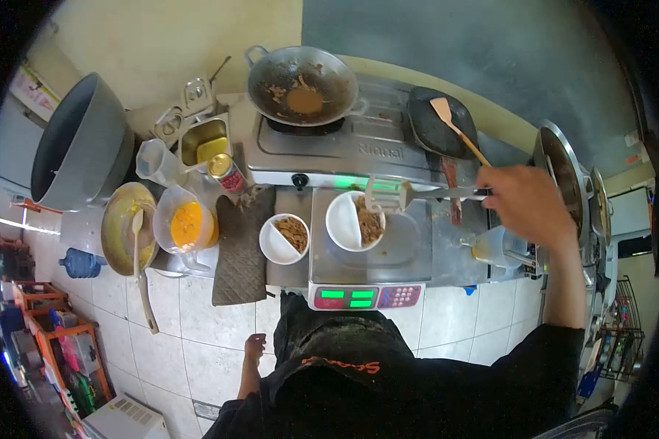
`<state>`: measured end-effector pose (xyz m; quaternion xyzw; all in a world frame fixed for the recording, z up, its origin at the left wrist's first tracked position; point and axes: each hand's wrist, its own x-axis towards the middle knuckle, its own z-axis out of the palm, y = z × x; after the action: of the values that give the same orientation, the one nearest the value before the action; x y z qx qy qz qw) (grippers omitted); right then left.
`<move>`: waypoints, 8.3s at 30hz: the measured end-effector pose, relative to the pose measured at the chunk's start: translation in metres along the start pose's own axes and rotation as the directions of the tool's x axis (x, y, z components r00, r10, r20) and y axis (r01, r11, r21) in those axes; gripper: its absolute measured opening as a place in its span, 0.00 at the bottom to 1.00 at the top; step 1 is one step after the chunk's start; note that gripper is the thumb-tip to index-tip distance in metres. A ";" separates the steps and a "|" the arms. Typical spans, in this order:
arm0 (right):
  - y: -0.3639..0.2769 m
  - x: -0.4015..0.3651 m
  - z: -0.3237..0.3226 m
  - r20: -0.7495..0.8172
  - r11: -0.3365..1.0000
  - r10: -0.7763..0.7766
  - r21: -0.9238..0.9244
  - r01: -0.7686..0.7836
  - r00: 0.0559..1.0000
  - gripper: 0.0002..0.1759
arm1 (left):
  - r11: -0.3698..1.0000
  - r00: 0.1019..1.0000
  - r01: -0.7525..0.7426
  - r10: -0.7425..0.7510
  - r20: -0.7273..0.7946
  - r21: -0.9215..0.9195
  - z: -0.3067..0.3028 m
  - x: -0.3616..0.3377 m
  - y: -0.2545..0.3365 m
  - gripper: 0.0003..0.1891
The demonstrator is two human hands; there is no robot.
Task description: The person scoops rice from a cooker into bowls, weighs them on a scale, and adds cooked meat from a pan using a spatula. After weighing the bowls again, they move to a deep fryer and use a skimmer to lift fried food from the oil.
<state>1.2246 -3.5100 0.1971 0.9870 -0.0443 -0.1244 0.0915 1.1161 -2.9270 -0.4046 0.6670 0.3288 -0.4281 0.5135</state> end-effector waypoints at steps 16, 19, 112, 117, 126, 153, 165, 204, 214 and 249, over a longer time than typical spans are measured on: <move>0.004 0.290 0.075 -0.232 0.985 0.075 0.167 -0.037 0.970 0.14 | 0.999 0.990 0.042 -0.038 -0.138 0.024 -0.037 -0.005 0.022 0.13; -0.003 0.308 0.092 -0.260 0.930 0.020 0.358 0.078 0.965 0.14 | 0.998 0.994 0.049 -0.054 -0.099 -0.045 -0.043 -0.009 0.023 0.14; 0.080 -0.033 0.093 0.013 0.797 0.116 0.595 -0.100 0.993 0.13 | 1.000 0.989 -0.017 0.016 -0.149 -0.002 0.029 -0.041 -0.025 0.12; 0.045 -0.004 0.077 -0.117 0.778 -0.084 0.612 0.139 0.990 0.11 | 0.999 0.987 -0.036 0.039 -0.155 0.023 0.024 -0.037 -0.020 0.12; -0.095 0.107 0.053 -0.113 0.865 -0.501 -0.020 0.502 0.858 0.10 | 0.991 0.981 -0.116 0.103 -0.163 -0.071 0.020 -0.022 -0.028 0.12; -0.162 0.114 0.090 -0.274 0.704 -0.709 -0.306 0.640 0.649 0.06 | 0.963 0.949 -0.265 0.268 -0.169 0.043 0.022 -0.022 0.016 0.11; -0.150 0.100 0.117 -0.254 0.705 -0.708 -0.314 0.636 0.659 0.08 | 0.881 0.877 -0.427 0.458 -0.145 0.202 0.026 -0.025 0.052 0.09; 0.016 0.117 0.079 -0.232 0.766 0.201 0.643 -0.005 0.952 0.15 | 0.589 0.590 -0.807 0.806 0.043 0.049 0.146 -0.171 0.346 0.12; 0.035 -0.053 0.085 -0.116 0.926 0.078 0.377 -0.029 0.990 0.15 | 0.667 0.641 -0.745 0.723 0.258 -0.020 0.212 -0.166 0.353 0.18; -0.069 0.189 0.147 -0.423 0.549 0.337 0.814 0.190 0.841 0.17 | 0.446 0.366 -0.791 -0.204 0.908 0.419 0.253 -0.204 0.295 0.14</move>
<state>1.3744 -3.4883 -0.0012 0.8999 -0.1137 0.1960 -0.3727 1.2314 -3.2466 -0.1268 0.5444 -0.3955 -0.6804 0.2901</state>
